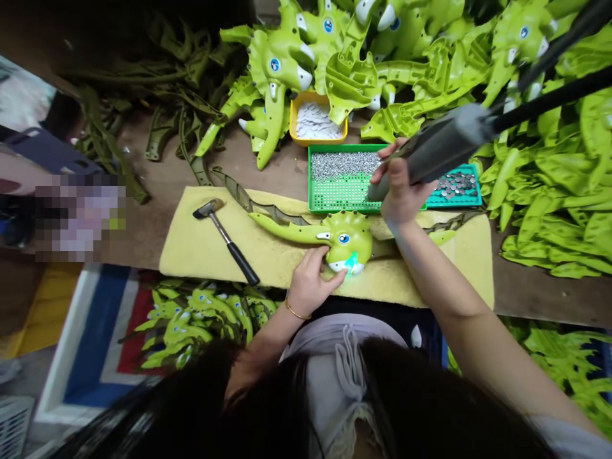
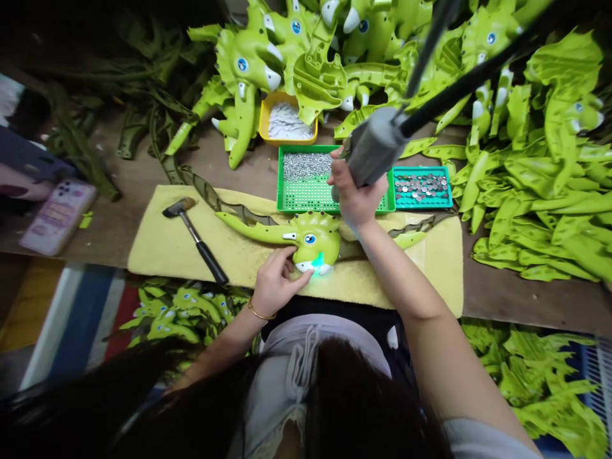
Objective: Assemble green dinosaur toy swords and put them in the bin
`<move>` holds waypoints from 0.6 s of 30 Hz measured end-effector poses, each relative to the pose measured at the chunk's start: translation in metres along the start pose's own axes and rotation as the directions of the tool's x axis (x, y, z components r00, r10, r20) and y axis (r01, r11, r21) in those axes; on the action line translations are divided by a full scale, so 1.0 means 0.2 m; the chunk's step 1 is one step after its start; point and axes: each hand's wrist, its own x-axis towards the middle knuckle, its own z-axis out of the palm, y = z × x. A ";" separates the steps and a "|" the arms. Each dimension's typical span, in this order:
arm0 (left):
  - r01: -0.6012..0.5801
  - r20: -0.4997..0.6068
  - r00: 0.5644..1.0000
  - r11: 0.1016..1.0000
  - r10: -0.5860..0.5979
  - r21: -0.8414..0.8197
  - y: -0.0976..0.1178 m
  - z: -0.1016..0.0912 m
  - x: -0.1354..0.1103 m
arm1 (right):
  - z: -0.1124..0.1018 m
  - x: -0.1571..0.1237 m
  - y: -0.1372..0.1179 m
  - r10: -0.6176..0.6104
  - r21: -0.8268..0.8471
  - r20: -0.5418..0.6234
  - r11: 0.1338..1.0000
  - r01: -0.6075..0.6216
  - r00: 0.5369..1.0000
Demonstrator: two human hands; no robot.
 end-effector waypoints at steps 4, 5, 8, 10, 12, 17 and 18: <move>0.053 0.084 0.995 0.998 -0.051 -0.016 0.00 -0.01 0.03 | 0.07 -0.04 -0.18 -0.009 0.187 0.038 0.982 0.001 0.999; 0.057 0.100 0.994 0.998 -0.055 -0.024 0.00 -0.01 0.04 | 0.09 -0.07 -0.22 0.011 0.214 0.087 0.976 -0.030 0.996; 0.074 0.140 0.988 0.995 -0.065 -0.060 0.01 -0.01 0.07 | 0.14 -0.18 -0.28 0.075 0.231 0.224 0.965 -0.127 0.972; 0.098 0.168 0.982 0.991 -0.082 -0.092 0.03 -0.02 0.08 | 0.14 -0.24 -0.26 0.092 0.205 0.271 0.967 -0.150 0.958; 0.138 0.199 0.973 0.984 -0.114 -0.113 0.04 -0.02 0.08 | 0.14 -0.27 -0.22 0.100 0.161 0.298 0.975 -0.153 0.949; 0.240 0.269 0.942 0.963 -0.200 -0.123 0.03 -0.02 0.08 | 0.11 -0.32 -0.10 0.159 0.043 0.358 0.982 -0.187 0.920; 0.246 0.267 0.942 0.960 -0.203 -0.137 0.03 -0.02 0.08 | 0.10 -0.33 -0.08 0.168 0.019 0.376 0.982 -0.189 0.911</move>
